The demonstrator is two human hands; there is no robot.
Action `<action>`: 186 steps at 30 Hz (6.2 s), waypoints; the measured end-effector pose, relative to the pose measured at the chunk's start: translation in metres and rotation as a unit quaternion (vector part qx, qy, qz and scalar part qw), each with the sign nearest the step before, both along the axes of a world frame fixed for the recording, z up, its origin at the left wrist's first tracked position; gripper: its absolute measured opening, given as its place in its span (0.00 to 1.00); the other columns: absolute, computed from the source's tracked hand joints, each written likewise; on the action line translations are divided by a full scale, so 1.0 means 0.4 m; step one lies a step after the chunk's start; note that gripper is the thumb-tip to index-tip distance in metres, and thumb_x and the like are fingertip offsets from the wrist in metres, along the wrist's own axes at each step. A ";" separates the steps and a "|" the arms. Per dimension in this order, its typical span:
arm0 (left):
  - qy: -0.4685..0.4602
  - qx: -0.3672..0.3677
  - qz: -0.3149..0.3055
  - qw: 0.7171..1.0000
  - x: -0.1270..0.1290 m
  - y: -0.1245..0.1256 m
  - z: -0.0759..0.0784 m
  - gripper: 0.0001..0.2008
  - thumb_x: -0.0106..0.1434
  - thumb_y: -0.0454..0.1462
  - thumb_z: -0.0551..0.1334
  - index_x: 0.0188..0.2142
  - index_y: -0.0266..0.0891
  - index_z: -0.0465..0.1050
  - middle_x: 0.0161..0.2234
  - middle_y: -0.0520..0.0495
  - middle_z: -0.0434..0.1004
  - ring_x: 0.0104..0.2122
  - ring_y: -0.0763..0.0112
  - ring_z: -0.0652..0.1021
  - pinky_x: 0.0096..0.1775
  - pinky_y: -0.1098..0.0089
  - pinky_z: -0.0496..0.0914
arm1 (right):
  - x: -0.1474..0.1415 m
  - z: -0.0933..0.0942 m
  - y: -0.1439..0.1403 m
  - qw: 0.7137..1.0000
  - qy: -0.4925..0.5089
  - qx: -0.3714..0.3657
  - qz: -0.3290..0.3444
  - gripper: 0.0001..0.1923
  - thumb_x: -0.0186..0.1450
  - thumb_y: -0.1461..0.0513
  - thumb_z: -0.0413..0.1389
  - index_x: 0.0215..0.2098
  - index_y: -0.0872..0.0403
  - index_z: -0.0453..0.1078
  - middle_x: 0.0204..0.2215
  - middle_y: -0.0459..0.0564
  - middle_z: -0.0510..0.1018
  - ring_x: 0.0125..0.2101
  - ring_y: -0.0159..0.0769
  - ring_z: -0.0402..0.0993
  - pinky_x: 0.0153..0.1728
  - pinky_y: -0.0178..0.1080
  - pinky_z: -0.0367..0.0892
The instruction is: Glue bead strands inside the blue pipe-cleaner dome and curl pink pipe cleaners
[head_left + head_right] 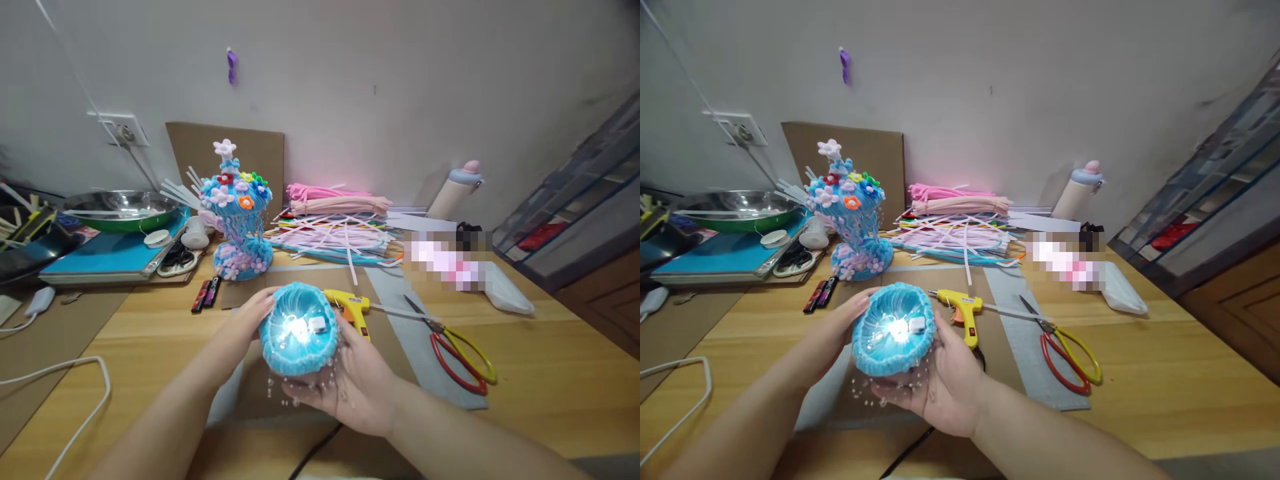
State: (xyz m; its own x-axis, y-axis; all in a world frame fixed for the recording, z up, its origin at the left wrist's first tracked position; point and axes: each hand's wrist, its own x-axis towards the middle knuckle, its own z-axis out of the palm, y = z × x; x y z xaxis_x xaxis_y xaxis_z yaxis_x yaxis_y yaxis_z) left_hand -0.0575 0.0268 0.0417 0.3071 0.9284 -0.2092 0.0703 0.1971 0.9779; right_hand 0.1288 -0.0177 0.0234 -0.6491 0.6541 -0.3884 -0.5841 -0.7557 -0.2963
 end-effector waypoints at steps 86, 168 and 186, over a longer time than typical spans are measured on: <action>0.246 0.155 -0.080 0.953 -0.005 -0.011 -0.093 0.16 0.68 0.45 0.52 0.49 0.45 0.69 0.46 0.52 0.77 0.45 0.66 0.75 0.45 0.71 0.67 | -0.003 -0.011 0.056 0.296 -0.736 0.580 0.187 0.04 0.57 0.64 0.57 0.32 0.56 0.73 0.44 0.56 0.74 0.50 0.50 0.65 0.57 0.64 0.38; 0.370 0.423 -0.061 0.825 0.015 -0.026 -0.095 0.06 0.64 0.36 0.58 0.37 0.45 0.75 0.38 0.54 0.82 0.37 0.67 0.77 0.45 0.62 0.59 | 0.196 0.015 0.104 0.753 -0.488 0.441 0.001 0.08 0.57 0.62 0.61 0.36 0.54 0.75 0.32 0.48 0.80 0.35 0.35 0.75 0.37 0.37 0.68; 0.372 0.412 -0.050 0.830 -0.002 -0.023 -0.103 0.06 0.64 0.35 0.58 0.37 0.45 0.73 0.37 0.54 0.81 0.36 0.68 0.77 0.44 0.63 0.59 | 0.235 -0.010 0.091 0.563 -0.606 0.559 0.059 0.05 0.63 0.64 0.55 0.33 0.52 0.75 0.34 0.48 0.80 0.35 0.38 0.74 0.37 0.38 0.64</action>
